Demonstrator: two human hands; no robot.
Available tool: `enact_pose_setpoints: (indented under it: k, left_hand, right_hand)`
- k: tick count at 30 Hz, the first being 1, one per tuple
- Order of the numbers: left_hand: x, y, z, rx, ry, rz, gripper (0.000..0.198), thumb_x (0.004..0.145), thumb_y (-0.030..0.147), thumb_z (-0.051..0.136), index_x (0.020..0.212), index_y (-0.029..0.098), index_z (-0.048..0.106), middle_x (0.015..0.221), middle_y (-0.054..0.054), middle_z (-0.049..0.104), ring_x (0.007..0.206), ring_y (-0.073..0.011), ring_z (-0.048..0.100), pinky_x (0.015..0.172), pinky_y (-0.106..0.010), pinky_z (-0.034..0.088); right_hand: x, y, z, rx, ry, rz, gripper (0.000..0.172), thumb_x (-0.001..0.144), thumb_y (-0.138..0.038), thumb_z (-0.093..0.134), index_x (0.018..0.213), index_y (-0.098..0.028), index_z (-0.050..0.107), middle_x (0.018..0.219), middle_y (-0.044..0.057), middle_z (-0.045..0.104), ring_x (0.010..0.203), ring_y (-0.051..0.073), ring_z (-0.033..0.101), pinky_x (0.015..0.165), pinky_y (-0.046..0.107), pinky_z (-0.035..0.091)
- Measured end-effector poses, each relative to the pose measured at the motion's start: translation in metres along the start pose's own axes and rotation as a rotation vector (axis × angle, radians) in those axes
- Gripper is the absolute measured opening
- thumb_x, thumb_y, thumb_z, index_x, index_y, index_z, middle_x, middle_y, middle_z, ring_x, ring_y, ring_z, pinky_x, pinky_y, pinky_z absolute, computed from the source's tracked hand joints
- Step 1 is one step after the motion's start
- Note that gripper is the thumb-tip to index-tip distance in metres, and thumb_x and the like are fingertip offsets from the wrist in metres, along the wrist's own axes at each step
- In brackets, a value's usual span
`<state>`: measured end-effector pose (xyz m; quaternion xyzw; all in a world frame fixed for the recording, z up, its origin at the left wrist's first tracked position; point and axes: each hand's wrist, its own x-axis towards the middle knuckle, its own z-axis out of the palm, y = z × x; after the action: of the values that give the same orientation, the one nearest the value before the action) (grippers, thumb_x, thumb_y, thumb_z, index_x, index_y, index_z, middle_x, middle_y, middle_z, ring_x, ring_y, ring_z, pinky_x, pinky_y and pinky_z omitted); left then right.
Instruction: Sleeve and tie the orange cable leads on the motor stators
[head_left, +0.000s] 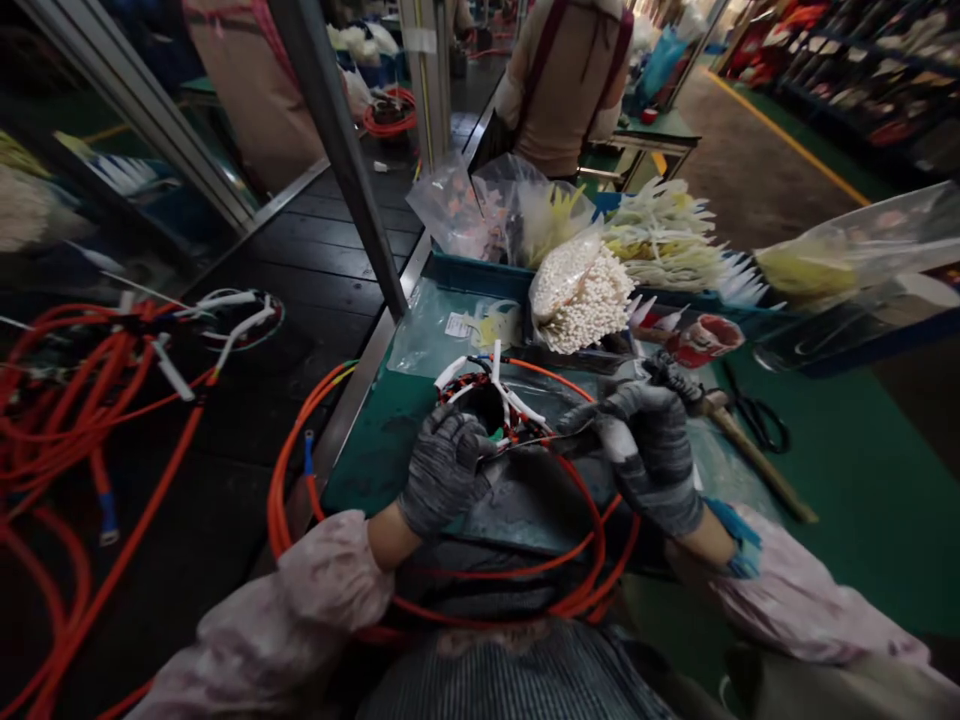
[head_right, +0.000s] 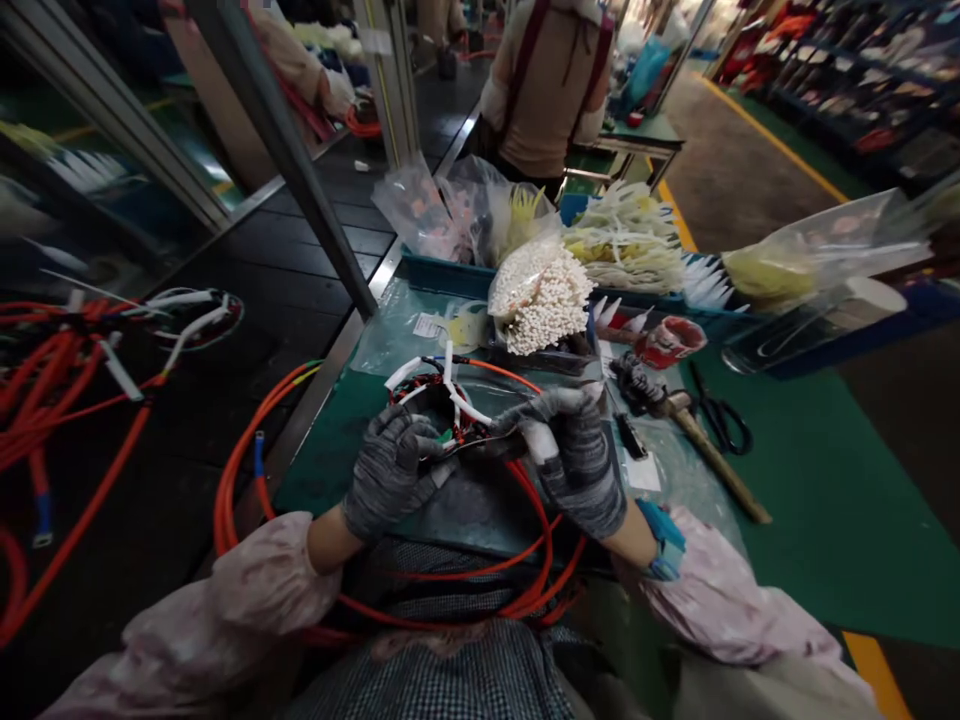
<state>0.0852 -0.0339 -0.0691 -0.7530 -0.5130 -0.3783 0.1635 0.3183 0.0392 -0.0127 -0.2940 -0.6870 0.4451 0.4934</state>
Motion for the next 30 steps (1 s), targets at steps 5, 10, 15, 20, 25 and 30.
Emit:
enact_pose_setpoints:
  k: [5,10,15,20,25,30]
  left_hand:
    - [-0.001,0.001,0.001,-0.014,-0.009,-0.032,0.011,0.094,0.022,0.067,0.096,0.023,0.057,0.089,-0.005,0.074,0.086,-0.0249,0.072,0.099,-0.049,0.058]
    - [-0.004,0.002,0.002,-0.046,-0.002,-0.063,0.008,0.094,0.025,0.069,0.096,0.024,0.06,0.093,-0.005,0.077,0.09,-0.0256,0.075,0.103,-0.051,0.058]
    - [-0.005,0.0,0.003,-0.101,0.013,-0.081,0.014,0.094,0.025,0.068,0.107,0.023,0.063,0.111,-0.009,0.081,0.111,-0.0295,0.077,0.107,-0.054,0.059]
    - [0.0,-0.001,0.002,-0.226,0.052,-0.076,0.011,0.095,0.021,0.066,0.104,0.025,0.065,0.111,-0.005,0.082,0.11,-0.0252,0.078,0.11,-0.05,0.057]
    - [0.0,-0.004,0.003,-0.23,0.035,-0.059,0.006,0.096,0.024,0.068,0.101,0.024,0.067,0.105,-0.004,0.082,0.102,-0.0238,0.078,0.108,-0.048,0.058]
    - [-0.001,-0.003,0.003,-0.251,0.032,-0.064,0.002,0.097,0.023,0.067,0.099,0.024,0.066,0.102,-0.002,0.082,0.103,-0.0232,0.079,0.114,-0.05,0.055]
  right_hand:
    - [-0.031,-0.003,-0.005,0.153,-0.184,0.187,0.025,0.103,-0.05,0.068,0.095,-0.027,0.07,0.073,0.001,0.075,0.059,0.02,0.073,0.064,0.038,0.067]
    - [-0.021,0.003,-0.002,-0.103,-0.682,0.269,0.041,0.107,-0.053,0.058,0.101,-0.019,0.079,0.073,0.003,0.073,0.06,0.016,0.066,0.062,0.03,0.058]
    - [0.02,0.013,0.024,-0.685,-0.735,-0.087,0.034,0.111,-0.044,0.054,0.107,-0.022,0.08,0.091,0.008,0.079,0.075,0.019,0.07,0.066,0.029,0.052]
    - [0.053,0.007,0.054,-0.977,-0.749,-0.06,0.02,0.103,-0.023,0.061,0.107,-0.018,0.08,0.079,0.008,0.078,0.063,0.018,0.063,0.061,0.029,0.046]
    - [0.059,0.007,0.051,-0.823,-0.734,-0.113,0.017,0.102,-0.025,0.063,0.095,-0.019,0.077,0.08,0.005,0.078,0.067,0.015,0.063,0.065,0.028,0.048]
    - [0.051,0.017,0.041,-0.561,-0.666,-0.182,0.023,0.106,-0.035,0.061,0.096,-0.022,0.077,0.073,0.005,0.074,0.06,0.017,0.06,0.061,0.03,0.048]
